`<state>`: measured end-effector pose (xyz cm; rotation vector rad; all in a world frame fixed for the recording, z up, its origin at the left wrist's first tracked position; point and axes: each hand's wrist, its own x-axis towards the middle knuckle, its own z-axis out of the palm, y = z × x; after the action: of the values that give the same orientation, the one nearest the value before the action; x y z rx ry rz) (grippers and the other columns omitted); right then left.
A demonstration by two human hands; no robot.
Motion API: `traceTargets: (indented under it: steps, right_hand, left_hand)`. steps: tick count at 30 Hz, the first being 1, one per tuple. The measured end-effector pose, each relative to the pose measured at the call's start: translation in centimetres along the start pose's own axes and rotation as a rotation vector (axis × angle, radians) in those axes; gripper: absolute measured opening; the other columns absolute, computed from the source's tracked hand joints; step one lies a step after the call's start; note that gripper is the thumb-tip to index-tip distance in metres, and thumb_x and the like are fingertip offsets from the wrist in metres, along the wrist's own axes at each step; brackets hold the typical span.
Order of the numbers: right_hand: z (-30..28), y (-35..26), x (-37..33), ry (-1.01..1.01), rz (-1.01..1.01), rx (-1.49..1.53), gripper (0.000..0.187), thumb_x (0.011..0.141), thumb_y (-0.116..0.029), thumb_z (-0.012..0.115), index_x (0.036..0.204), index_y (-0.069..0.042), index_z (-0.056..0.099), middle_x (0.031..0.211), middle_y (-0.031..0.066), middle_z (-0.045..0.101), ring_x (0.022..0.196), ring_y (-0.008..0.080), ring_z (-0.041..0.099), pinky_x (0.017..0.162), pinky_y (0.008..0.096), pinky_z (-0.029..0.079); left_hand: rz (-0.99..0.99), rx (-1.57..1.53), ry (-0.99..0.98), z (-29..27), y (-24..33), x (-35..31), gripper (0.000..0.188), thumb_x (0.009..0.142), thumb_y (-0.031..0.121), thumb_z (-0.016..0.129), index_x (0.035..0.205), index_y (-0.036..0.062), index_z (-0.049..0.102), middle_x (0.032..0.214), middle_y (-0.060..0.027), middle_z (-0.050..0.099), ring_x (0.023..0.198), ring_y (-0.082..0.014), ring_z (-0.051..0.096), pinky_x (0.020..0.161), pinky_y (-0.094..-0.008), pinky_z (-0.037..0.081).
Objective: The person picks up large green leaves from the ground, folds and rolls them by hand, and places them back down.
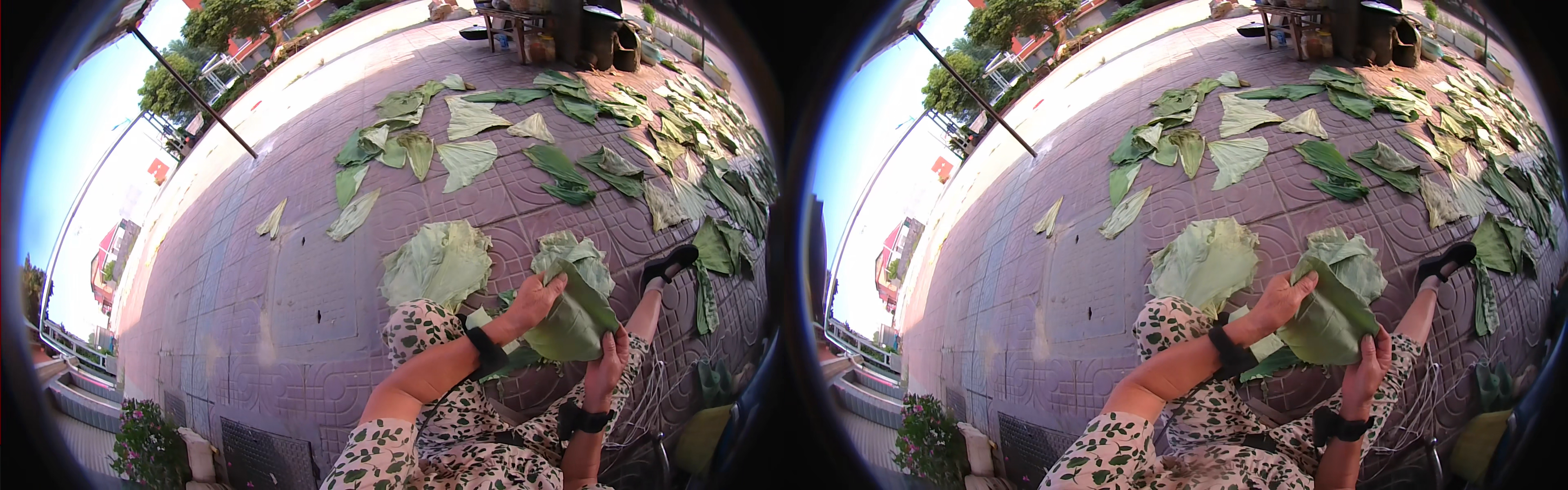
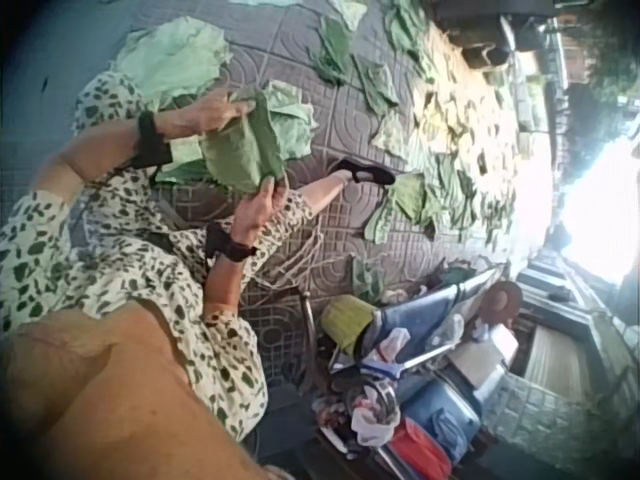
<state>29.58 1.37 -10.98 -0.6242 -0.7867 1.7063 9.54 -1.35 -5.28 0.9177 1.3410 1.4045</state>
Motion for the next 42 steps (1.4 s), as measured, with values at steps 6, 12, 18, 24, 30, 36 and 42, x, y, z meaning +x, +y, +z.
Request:
traceTargets:
  steps: [6,12,18,24,30,36,42]
  right_hand:
    - [-0.4,0.6,0.0,0.061,-0.054,-0.012,0.023,0.089,-0.005,0.047,0.111,-0.001,0.051,0.105,0.0073,0.057,0.093,0.0141,0.055,0.08,0.0272,0.046]
    - [-0.9,0.6,-0.2,0.051,-0.045,-0.001,0.024,0.088,-0.005,0.047,0.111,-0.001,0.051,0.105,0.0074,0.057,0.093,0.0142,0.055,0.08,0.0273,0.046]
    - [-1.2,0.5,-0.1,0.054,-0.023,0.029,0.023,0.088,-0.006,0.048,0.11,-0.002,0.052,0.104,0.006,0.057,0.093,0.0144,0.055,0.08,0.0275,0.046]
    - [-0.3,0.0,-0.3,0.076,0.055,0.088,0.029,0.089,-0.008,0.046,0.118,-0.002,0.045,0.111,0.0088,0.054,0.097,0.0173,0.054,0.083,0.0312,0.045]
    - [-0.1,-0.1,-0.6,-0.169,0.223,0.442,0.046,0.093,-0.027,0.039,0.133,-0.006,0.027,0.129,0.0111,0.04,0.116,0.0225,0.042,0.094,0.0372,0.038]
    - [1.9,1.6,-2.1,-0.388,0.282,0.282,0.052,0.093,-0.034,0.038,0.133,-0.004,0.026,0.133,0.0099,0.036,0.121,0.0236,0.036,0.1,0.0419,0.029]
    - [2.5,2.5,-2.9,-0.366,0.327,0.058,0.046,0.088,-0.021,0.052,0.126,0.0,0.037,0.125,0.0085,0.044,0.112,0.0201,0.045,0.095,0.0349,0.035]
  left_hand:
    - [0.112,-0.08,0.083,0.4,0.2,-0.3,0.029,0.09,0.029,0.05,0.098,0.0016,0.058,0.077,0.0069,0.05,0.071,-0.0031,0.041,0.063,-0.0205,0.037]
    - [0.08,0.014,0.091,0.5,-0.2,0.1,0.03,0.091,0.027,0.047,0.097,-0.0013,0.054,0.073,0.0055,0.049,0.069,-0.0038,0.04,0.061,-0.0234,0.037]
    - [0.156,0.0,0.099,0.8,-0.7,0.3,0.03,0.091,0.027,0.047,0.093,-0.002,0.054,0.071,0.0056,0.048,0.067,-0.0053,0.039,0.06,-0.0243,0.036]
    - [0.151,-0.042,0.146,1.0,-0.7,0.5,0.029,0.091,0.027,0.048,0.092,-0.0014,0.055,0.072,0.0061,0.048,0.066,-0.0049,0.039,0.059,-0.0236,0.036]
    - [0.046,-0.227,0.184,0.8,0.4,0.3,0.026,0.091,0.027,0.049,0.097,0.0036,0.057,0.076,0.0054,0.051,0.068,-0.0025,0.042,0.061,-0.0202,0.037]
    - [-0.045,-0.324,0.305,0.5,0.7,0.3,0.028,0.09,0.029,0.048,0.097,0.0032,0.057,0.086,0.0008,0.058,0.075,-0.0071,0.052,0.067,-0.0221,0.042]
    - [-0.089,-0.467,0.328,-0.1,0.8,0.2,0.026,0.089,0.027,0.049,0.095,0.0037,0.058,0.084,-0.0013,0.06,0.071,-0.0103,0.055,0.063,-0.0243,0.045]
